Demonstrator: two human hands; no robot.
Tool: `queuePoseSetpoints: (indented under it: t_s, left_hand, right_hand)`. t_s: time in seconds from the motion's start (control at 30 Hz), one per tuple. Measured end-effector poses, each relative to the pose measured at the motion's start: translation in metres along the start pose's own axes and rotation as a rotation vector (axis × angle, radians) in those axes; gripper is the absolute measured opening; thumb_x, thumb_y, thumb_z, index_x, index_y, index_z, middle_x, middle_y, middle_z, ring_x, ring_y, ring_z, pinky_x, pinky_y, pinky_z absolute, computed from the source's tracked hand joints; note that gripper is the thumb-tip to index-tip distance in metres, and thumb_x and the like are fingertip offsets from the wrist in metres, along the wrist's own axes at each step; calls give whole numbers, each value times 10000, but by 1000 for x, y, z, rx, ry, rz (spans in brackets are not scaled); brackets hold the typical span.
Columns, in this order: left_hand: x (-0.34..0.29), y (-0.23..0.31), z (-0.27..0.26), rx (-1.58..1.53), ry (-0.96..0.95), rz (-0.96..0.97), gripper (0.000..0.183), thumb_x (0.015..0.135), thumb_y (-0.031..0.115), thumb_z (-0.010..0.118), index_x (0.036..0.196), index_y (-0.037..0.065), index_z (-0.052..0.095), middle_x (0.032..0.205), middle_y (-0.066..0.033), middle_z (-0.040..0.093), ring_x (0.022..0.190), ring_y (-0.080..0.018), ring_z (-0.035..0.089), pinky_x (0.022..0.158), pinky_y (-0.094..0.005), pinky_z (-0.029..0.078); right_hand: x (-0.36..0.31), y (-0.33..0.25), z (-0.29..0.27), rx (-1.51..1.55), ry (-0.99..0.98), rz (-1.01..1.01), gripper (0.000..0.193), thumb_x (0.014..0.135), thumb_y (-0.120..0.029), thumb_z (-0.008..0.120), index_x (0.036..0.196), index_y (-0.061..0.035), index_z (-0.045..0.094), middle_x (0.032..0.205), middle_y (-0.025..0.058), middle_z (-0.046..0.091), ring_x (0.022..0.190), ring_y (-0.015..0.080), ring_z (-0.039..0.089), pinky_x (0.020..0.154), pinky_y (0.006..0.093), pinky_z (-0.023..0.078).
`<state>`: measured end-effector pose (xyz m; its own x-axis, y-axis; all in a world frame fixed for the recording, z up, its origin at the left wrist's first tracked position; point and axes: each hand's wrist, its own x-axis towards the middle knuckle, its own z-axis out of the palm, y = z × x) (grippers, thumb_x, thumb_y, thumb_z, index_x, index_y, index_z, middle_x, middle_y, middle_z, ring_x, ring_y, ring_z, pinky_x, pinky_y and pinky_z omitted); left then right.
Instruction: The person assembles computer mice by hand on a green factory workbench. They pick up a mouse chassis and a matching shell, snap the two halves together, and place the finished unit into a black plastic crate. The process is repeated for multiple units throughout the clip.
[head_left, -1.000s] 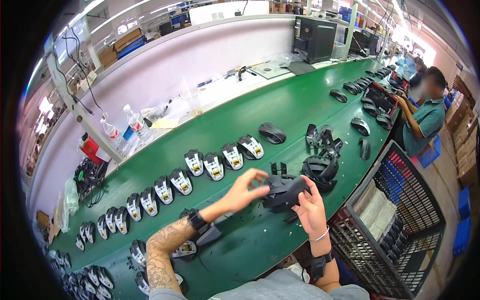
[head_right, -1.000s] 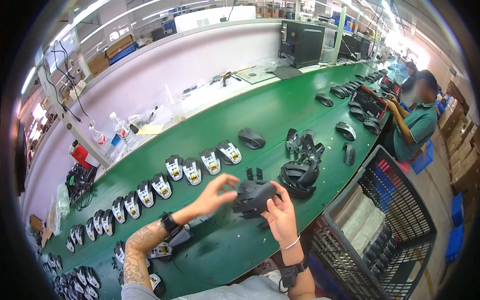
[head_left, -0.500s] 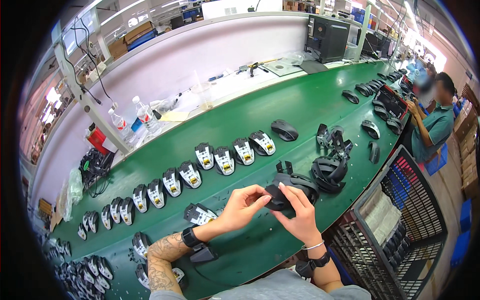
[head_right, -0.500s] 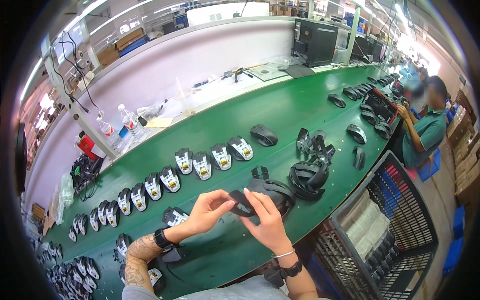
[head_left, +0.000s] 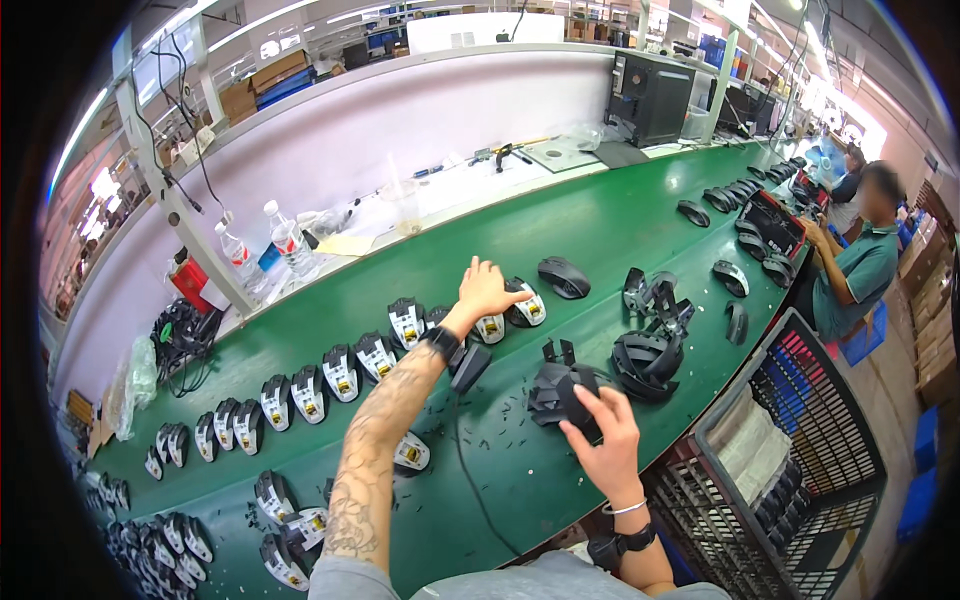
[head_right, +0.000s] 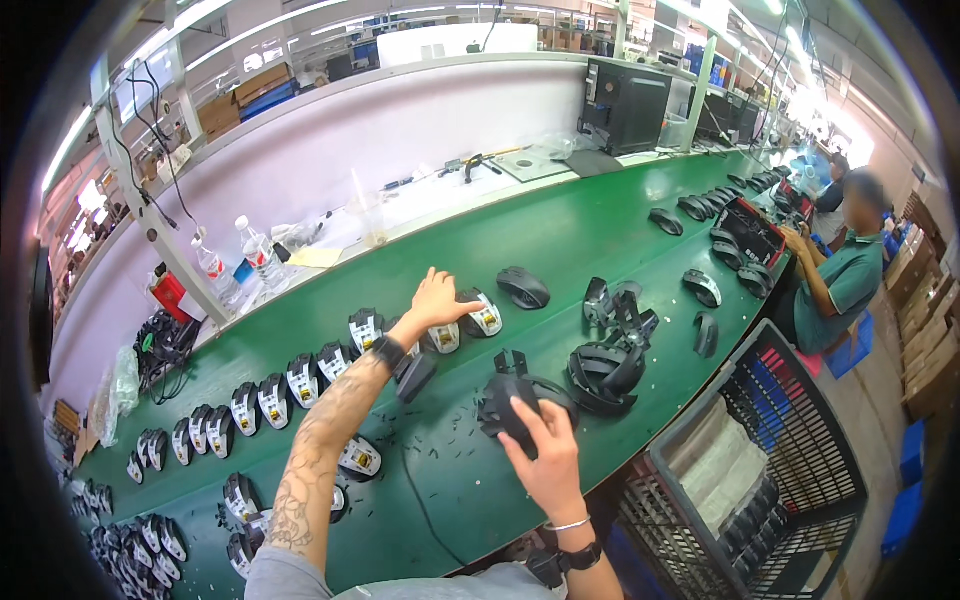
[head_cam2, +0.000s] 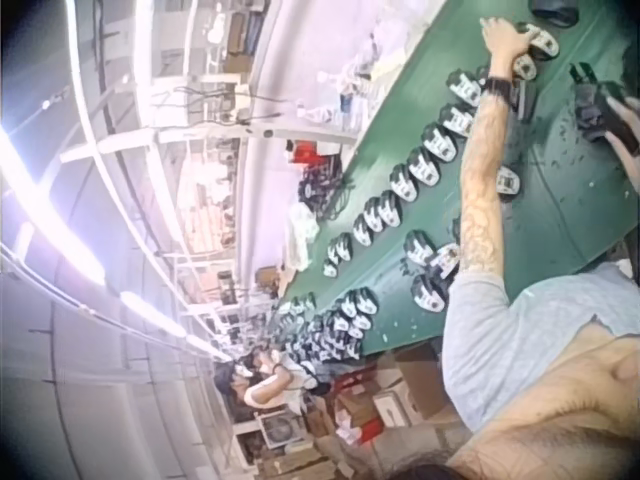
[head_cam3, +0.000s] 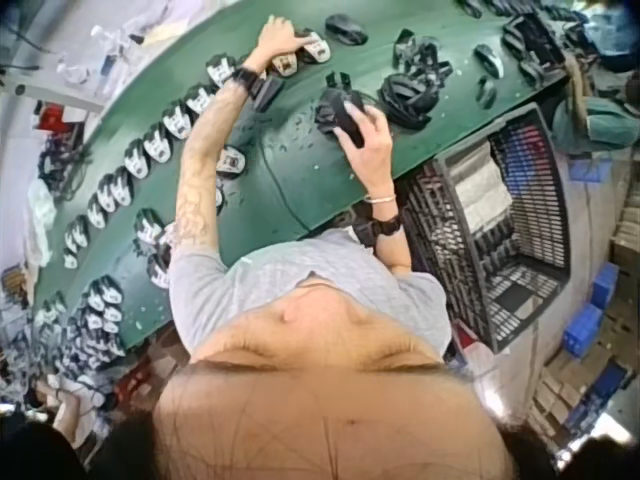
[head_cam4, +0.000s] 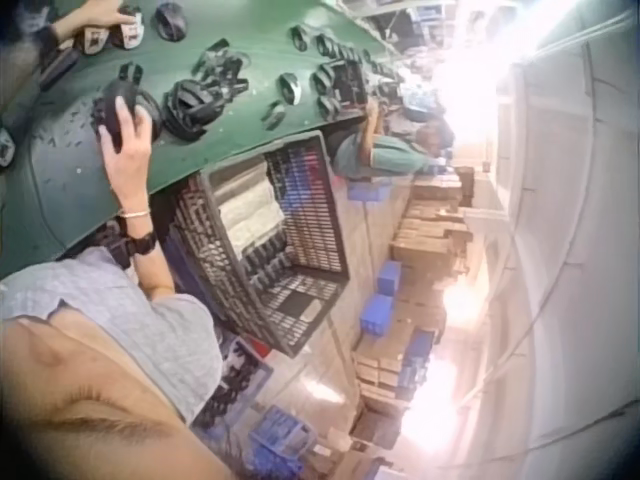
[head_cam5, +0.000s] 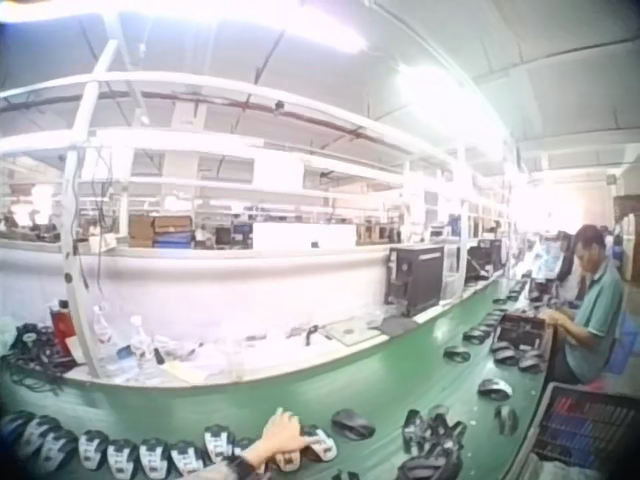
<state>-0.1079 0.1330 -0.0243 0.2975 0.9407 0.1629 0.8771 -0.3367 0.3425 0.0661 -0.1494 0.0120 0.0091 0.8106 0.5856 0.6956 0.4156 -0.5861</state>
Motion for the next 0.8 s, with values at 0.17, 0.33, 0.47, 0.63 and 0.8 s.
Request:
queuePoseSetpoints:
  t_s: [0.17, 0.33, 0.47, 0.63, 0.8]
  left_hand:
    - [45, -28, 47, -51, -213, -61, 1090, 583, 751, 650, 1272, -73, 459, 1431, -294, 252, 1390, -436, -12, 1101, -547, -29]
    - [17, -3, 21, -665, -43, 137, 859, 612, 343, 827, 1281, 16, 399, 1249, -221, 478, 1257, -349, 378, 1029, -491, 301]
    - [-32, 23, 3, -1291, 8, 221, 858, 710, 38, 750, 1419, 120, 273, 1173, -146, 535, 1058, -230, 558, 802, -392, 519]
    - [-118, 49, -41, -1767, -296, -210, 901, 811, 37, 675, 1477, 134, 76, 1270, -156, 476, 1051, -225, 564, 831, -437, 501]
    - [-169, 53, -55, -1685, -331, -15, 1120, 666, -86, 734, 1469, 57, -34, 1327, -141, 410, 1174, -233, 485, 965, -376, 418]
  right_hand:
    - [-15, 1, 2, 53, 59, 69, 453, 709, -67, 754, 1140, -52, 615, 1085, 139, 509, 893, 255, 569, 771, 326, 476]
    - [-16, 9, 7, -39, 114, 24, 443, 710, -55, 745, 1134, -40, 617, 1105, 125, 501, 844, 219, 574, 754, 317, 479]
    - [-15, 1, 2, 6, 176, 91, 512, 699, -50, 749, 1187, -65, 595, 1118, 125, 491, 809, 221, 561, 726, 321, 486]
    - [-15, 2, 2, -33, 244, 133, 575, 650, -51, 773, 1194, -36, 584, 1116, 115, 497, 768, 182, 549, 731, 308, 466]
    - [-15, -1, 9, -5, 236, 138, 578, 662, -50, 765, 1207, -42, 576, 1126, 113, 496, 765, 175, 541, 726, 306, 462]
